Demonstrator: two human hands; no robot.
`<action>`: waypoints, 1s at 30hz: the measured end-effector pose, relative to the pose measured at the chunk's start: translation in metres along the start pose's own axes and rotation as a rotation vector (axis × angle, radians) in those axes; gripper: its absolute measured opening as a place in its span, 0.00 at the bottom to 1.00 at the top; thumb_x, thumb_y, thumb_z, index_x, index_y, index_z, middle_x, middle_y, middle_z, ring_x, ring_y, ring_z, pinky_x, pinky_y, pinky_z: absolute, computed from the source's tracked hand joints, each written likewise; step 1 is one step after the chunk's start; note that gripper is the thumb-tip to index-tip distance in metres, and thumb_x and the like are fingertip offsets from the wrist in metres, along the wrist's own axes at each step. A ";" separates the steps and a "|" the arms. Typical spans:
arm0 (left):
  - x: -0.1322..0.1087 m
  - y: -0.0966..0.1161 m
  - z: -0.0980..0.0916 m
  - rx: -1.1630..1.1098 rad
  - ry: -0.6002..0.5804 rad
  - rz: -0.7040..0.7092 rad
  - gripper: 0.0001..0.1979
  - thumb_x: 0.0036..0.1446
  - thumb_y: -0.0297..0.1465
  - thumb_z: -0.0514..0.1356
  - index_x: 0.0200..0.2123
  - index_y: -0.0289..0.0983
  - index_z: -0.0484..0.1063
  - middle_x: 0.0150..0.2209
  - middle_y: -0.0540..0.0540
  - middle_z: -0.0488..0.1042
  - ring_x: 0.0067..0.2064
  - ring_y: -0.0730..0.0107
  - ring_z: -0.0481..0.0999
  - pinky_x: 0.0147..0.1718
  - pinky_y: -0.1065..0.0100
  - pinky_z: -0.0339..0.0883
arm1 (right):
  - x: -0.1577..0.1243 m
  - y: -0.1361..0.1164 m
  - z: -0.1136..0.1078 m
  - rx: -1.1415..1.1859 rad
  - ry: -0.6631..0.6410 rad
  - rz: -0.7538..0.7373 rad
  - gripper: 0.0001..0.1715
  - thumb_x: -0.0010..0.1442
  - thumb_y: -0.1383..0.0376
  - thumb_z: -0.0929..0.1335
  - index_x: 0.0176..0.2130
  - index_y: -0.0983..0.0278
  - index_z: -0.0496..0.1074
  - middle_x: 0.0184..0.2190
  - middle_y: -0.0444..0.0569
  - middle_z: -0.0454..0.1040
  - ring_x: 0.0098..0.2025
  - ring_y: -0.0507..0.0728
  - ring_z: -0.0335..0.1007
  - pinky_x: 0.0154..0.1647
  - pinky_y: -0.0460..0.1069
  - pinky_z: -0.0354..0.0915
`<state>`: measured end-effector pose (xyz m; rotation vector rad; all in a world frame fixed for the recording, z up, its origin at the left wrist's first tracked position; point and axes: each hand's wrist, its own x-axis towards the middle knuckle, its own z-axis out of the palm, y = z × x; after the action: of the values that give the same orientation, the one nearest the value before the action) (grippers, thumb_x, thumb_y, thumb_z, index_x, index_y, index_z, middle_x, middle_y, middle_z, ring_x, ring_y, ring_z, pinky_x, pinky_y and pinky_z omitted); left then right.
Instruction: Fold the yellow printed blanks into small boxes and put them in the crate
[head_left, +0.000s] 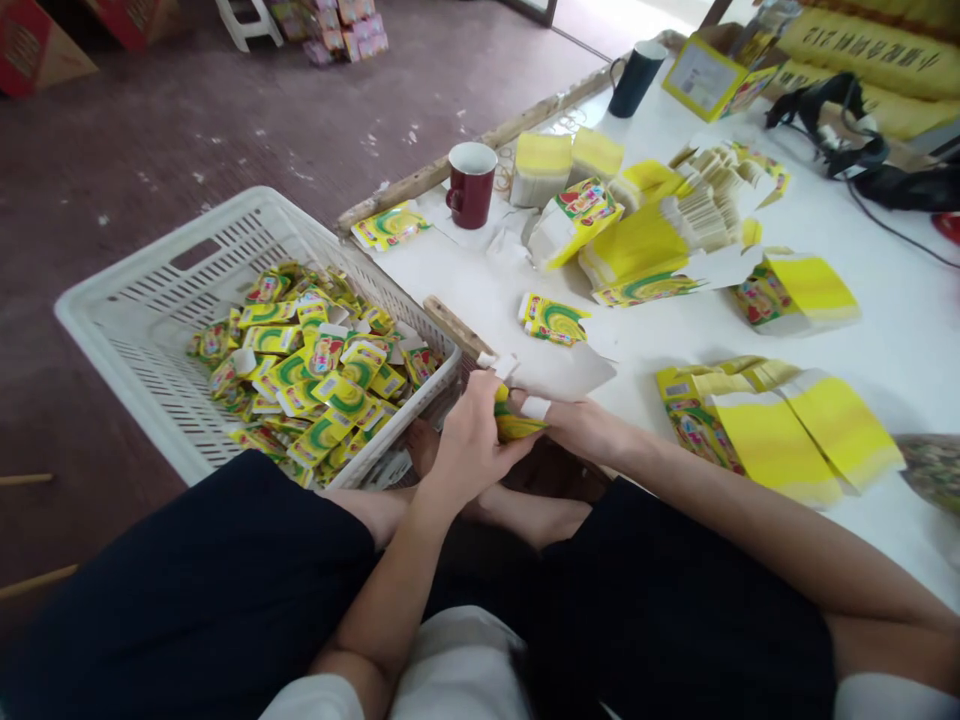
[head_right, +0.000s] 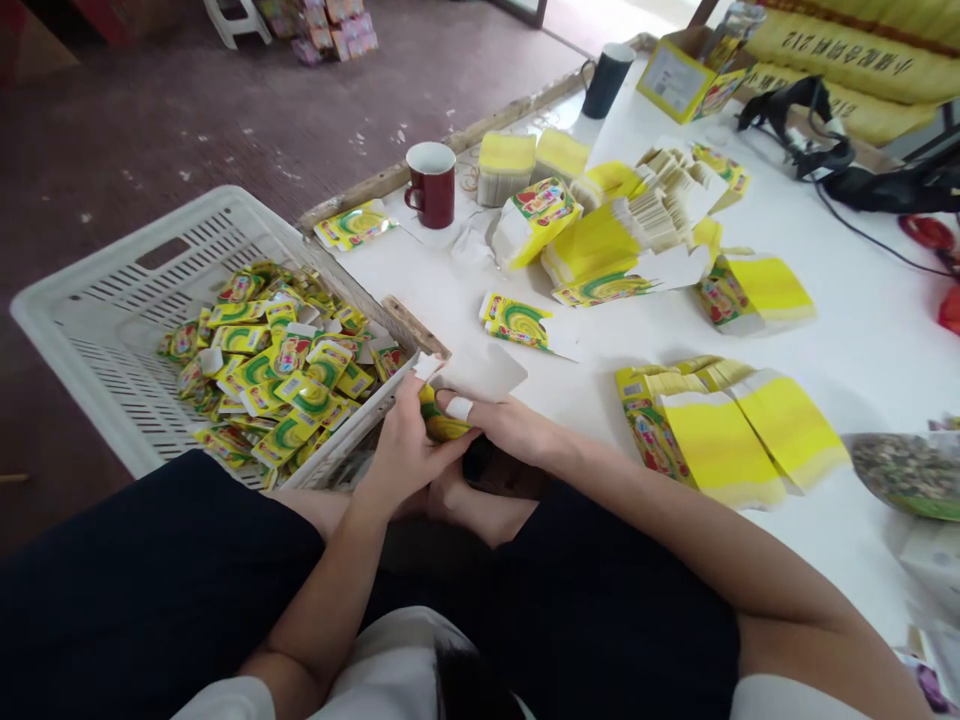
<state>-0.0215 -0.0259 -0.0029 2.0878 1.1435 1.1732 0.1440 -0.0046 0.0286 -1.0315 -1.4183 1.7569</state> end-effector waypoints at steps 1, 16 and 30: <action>0.000 -0.001 0.001 0.012 -0.022 0.021 0.36 0.59 0.35 0.66 0.64 0.41 0.51 0.57 0.36 0.69 0.59 0.49 0.73 0.54 0.54 0.71 | 0.001 0.004 0.001 0.053 0.003 -0.003 0.33 0.61 0.41 0.69 0.56 0.58 0.74 0.52 0.51 0.79 0.57 0.62 0.73 0.63 0.59 0.67; -0.003 -0.001 0.006 -0.057 -0.050 -0.277 0.40 0.47 0.28 0.66 0.60 0.37 0.49 0.52 0.35 0.68 0.52 0.48 0.76 0.46 0.53 0.74 | -0.009 -0.013 -0.003 -0.685 -0.042 -0.301 0.32 0.67 0.62 0.64 0.69 0.58 0.62 0.69 0.54 0.64 0.69 0.64 0.62 0.68 0.60 0.62; 0.008 -0.013 -0.025 0.077 0.141 -0.101 0.27 0.49 0.37 0.72 0.51 0.38 0.69 0.47 0.43 0.79 0.49 0.57 0.80 0.50 0.59 0.74 | -0.007 -0.004 -0.033 -1.140 0.004 -0.411 0.27 0.69 0.68 0.62 0.65 0.56 0.66 0.72 0.61 0.56 0.64 0.69 0.70 0.56 0.62 0.73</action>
<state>-0.0462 -0.0117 0.0046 2.0038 1.3620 1.2627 0.1766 0.0058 0.0306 -1.1076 -2.4746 0.5564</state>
